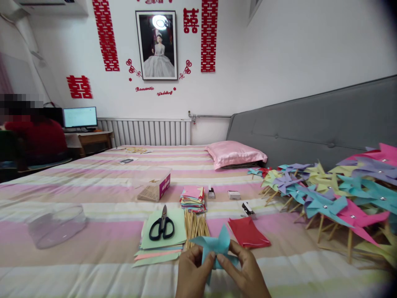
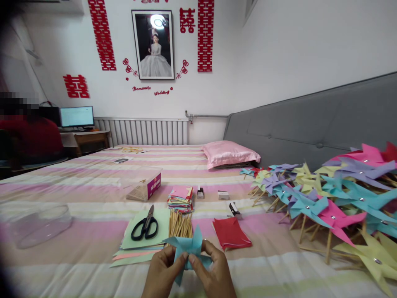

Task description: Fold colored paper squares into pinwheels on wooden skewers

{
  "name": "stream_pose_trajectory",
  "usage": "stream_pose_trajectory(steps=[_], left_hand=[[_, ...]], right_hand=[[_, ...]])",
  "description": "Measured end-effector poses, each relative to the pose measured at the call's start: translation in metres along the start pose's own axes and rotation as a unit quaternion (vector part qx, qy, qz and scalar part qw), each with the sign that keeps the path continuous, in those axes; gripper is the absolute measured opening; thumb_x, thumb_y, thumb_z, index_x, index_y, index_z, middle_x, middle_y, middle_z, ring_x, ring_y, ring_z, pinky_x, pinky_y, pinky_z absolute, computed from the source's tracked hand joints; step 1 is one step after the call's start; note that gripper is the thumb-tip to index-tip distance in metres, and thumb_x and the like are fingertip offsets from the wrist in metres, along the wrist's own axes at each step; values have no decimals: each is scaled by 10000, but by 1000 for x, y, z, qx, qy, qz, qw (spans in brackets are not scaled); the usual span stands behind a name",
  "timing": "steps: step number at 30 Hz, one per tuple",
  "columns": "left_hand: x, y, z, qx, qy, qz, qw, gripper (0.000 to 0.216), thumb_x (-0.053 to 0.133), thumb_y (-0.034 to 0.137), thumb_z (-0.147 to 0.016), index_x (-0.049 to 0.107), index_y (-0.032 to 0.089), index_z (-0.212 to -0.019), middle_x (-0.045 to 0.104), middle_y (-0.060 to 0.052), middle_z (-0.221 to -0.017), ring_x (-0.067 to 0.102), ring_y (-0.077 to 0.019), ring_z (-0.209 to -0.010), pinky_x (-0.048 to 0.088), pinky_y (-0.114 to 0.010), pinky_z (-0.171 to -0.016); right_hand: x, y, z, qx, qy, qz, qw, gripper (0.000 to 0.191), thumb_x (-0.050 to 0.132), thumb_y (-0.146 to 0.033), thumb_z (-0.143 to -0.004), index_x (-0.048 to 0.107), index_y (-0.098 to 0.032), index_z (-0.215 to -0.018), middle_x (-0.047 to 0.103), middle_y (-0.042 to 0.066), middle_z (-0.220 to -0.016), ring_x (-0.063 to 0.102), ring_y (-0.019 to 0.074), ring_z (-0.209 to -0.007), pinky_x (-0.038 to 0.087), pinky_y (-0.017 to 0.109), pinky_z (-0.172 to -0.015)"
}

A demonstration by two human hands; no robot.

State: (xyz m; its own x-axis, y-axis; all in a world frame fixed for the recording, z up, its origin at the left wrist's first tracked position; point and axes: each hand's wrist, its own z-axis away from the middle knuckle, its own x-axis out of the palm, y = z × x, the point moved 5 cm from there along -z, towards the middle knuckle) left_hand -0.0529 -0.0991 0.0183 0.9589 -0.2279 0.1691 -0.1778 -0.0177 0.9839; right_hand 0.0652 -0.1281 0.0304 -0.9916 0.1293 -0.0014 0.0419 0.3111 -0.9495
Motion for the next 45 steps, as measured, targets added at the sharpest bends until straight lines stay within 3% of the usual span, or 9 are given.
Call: stream_pose_trajectory(steps=[9, 23, 32, 40, 45], left_hand=[[1, 1, 1, -1, -8, 6, 1000, 230, 716, 321, -592, 627, 110, -573, 583, -2, -524, 477, -102, -523, 366, -196, -522], [6, 3, 3, -1, -29, 27, 999, 289, 703, 394, -593, 637, 114, -578, 566, -5, -528, 467, -102, -525, 358, -199, -521], [7, 2, 3, -26, -36, -2, 999, 202, 714, 271, -575, 599, 112, -530, 546, 14, -484, 467, -100, -494, 361, -207, -501], [8, -2, 1, -23, -43, -32, 998, 168, 690, 222, -593, 585, 114, -521, 542, 13, -487, 485, -111, -502, 378, -220, -506], [0, 3, -3, -12, -46, -36, 998, 214, 714, 307, -583, 623, 113, -588, 585, -3, -521, 503, -111, -506, 368, -210, -503]], right_hand=[[-1, 2, -1, 55, -47, -69, 995, 336, 639, -386, -695, 674, -121, -898, 704, 94, -841, 617, 265, -844, 464, 359, -775], [-5, 10, -2, 59, -5, -45, 997, 314, 636, -399, -688, 665, -108, -802, 694, 82, -749, 612, 238, -734, 477, 327, -682], [-8, 7, -2, 54, 4, -11, 998, 317, 664, -403, -629, 696, -119, -765, 715, 89, -750, 628, 267, -760, 485, 352, -702], [-13, 12, -3, 63, -26, -5, 998, 220, 676, -339, -634, 686, -131, -705, 701, 63, -693, 618, 228, -698, 475, 314, -655], [-13, 22, -6, 83, -44, -60, 994, 239, 679, -355, -650, 653, -128, -719, 668, 30, -661, 603, 185, -662, 462, 266, -613]])
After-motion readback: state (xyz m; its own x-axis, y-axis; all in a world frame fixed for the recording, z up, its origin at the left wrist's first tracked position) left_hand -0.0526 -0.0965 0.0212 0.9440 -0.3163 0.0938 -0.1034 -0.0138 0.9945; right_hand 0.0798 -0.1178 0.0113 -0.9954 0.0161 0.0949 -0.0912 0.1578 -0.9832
